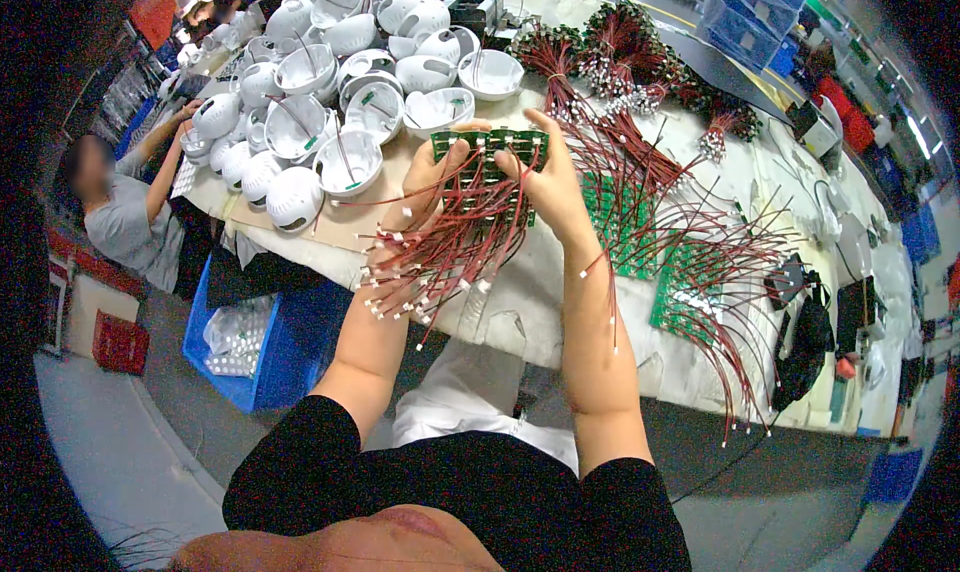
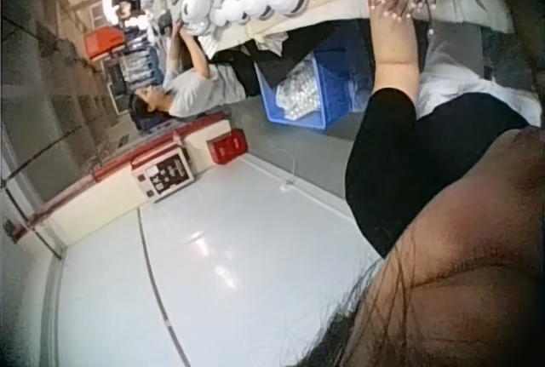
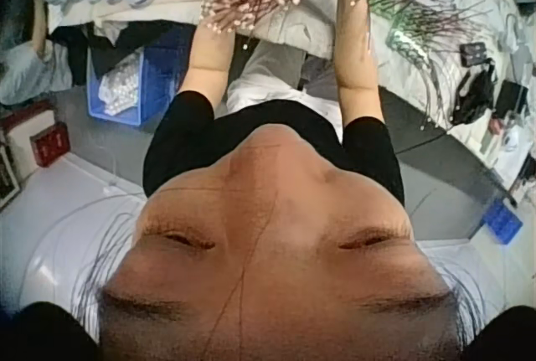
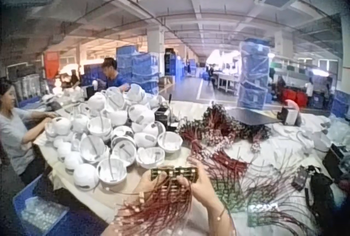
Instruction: The person assembles artificial decorative plants by inserting red wire stems into green circuit boards. They pick up bundles of stems, align them, and push them into the board slots. The person also handles small white beads and green leafy components, attaching them to the stems or boards.
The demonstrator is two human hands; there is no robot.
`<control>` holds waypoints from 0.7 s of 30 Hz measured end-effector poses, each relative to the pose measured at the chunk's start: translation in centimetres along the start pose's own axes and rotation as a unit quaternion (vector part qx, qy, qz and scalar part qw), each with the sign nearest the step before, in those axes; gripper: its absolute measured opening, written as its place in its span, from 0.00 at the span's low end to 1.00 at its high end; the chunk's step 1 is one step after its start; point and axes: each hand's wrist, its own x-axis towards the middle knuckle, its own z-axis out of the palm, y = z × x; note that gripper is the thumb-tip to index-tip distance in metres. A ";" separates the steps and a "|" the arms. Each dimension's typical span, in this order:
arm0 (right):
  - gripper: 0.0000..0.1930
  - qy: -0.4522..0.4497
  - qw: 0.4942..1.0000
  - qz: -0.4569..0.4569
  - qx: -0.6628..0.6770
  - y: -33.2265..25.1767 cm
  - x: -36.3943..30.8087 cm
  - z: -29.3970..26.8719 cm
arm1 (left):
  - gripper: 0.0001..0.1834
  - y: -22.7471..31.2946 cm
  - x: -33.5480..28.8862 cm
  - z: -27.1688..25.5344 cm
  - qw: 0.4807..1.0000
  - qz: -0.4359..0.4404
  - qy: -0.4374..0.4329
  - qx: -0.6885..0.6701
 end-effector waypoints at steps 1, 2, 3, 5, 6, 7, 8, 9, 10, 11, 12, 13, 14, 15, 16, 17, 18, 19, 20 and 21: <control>0.33 -0.024 0.998 0.041 0.028 -0.2 0.0 -0.1 | 0.19 -0.1 -0.1 -0.2 1.000 -0.005 -0.007 -0.007; 0.30 -0.002 0.999 0.027 0.044 0.4 -0.1 0.2 | 0.19 -0.2 -0.2 -0.4 1.000 -0.009 -0.015 -0.014; 0.29 0.015 0.999 0.027 0.019 0.3 -0.1 0.5 | 0.18 -0.4 0.0 -0.9 0.999 -0.012 -0.036 -0.020; 0.26 0.048 0.998 0.029 -0.033 0.0 -0.4 1.0 | 0.18 -1.1 0.2 -2.3 0.996 -0.017 -0.078 -0.031; 0.24 0.059 0.996 0.015 -0.063 0.4 -0.3 1.0 | 0.20 -1.1 0.4 -2.7 0.998 -0.027 -0.063 0.008; 0.24 0.047 0.998 0.013 -0.030 0.5 -0.2 0.9 | 0.20 -1.1 0.5 -3.0 0.997 -0.029 -0.070 -0.007; 0.24 0.035 0.999 0.010 0.004 0.7 0.0 0.7 | 0.20 -1.0 0.6 -3.4 0.996 -0.030 -0.077 -0.022; 0.24 0.023 0.999 0.009 0.037 0.8 0.0 0.4 | 0.19 -0.7 0.6 -3.1 0.995 -0.032 -0.084 -0.038; 0.23 -0.016 0.996 0.010 0.085 0.3 -0.2 0.0 | 0.18 0.1 0.0 -2.2 0.998 -0.021 -0.052 -0.012; 0.22 -0.047 0.993 0.013 0.109 0.6 -0.2 -0.5 | 0.19 -0.1 0.1 -2.1 0.999 -0.028 -0.039 -0.008; 0.22 -0.078 0.988 0.015 0.132 1.4 -0.2 -1.1 | 0.19 -0.4 0.2 -2.2 0.999 -0.035 -0.027 -0.005; 0.21 -0.109 0.982 0.017 0.155 2.0 -0.1 -1.5 | 0.19 -0.7 0.3 -2.2 0.999 -0.041 -0.015 -0.001; 0.20 -0.099 0.980 0.012 0.170 2.6 -0.1 -1.6 | 0.17 -0.8 0.4 -2.3 0.998 -0.044 -0.038 -0.009; 0.19 -0.084 0.988 0.001 0.132 2.7 -0.1 -1.4 | 0.16 -0.8 0.3 -2.3 0.999 -0.036 -0.032 -0.002; 0.19 -0.068 0.993 -0.009 0.095 2.8 -0.1 -1.0 | 0.16 -0.8 0.2 -2.3 0.999 -0.027 -0.026 0.006; 0.18 -0.053 0.997 -0.019 0.057 2.8 0.0 -0.7 | 0.15 -0.9 0.2 -2.2 1.000 -0.019 -0.020 0.014; 0.17 -0.025 0.999 -0.033 0.035 3.3 0.2 -0.5 | 0.14 -1.2 0.2 -2.1 1.000 -0.009 -0.018 0.008; 0.17 -0.002 0.999 -0.036 0.014 3.6 0.2 -0.3 | 0.14 -1.3 0.2 -2.0 1.000 -0.007 -0.018 0.009; 0.17 0.021 0.999 -0.039 -0.006 3.8 0.2 0.1 | 0.14 -1.5 0.2 -1.9 1.000 -0.005 -0.017 0.010; 0.16 0.044 0.998 -0.040 -0.027 3.8 0.2 0.5 | 0.13 -1.4 0.1 -1.5 1.000 -0.004 -0.016 0.010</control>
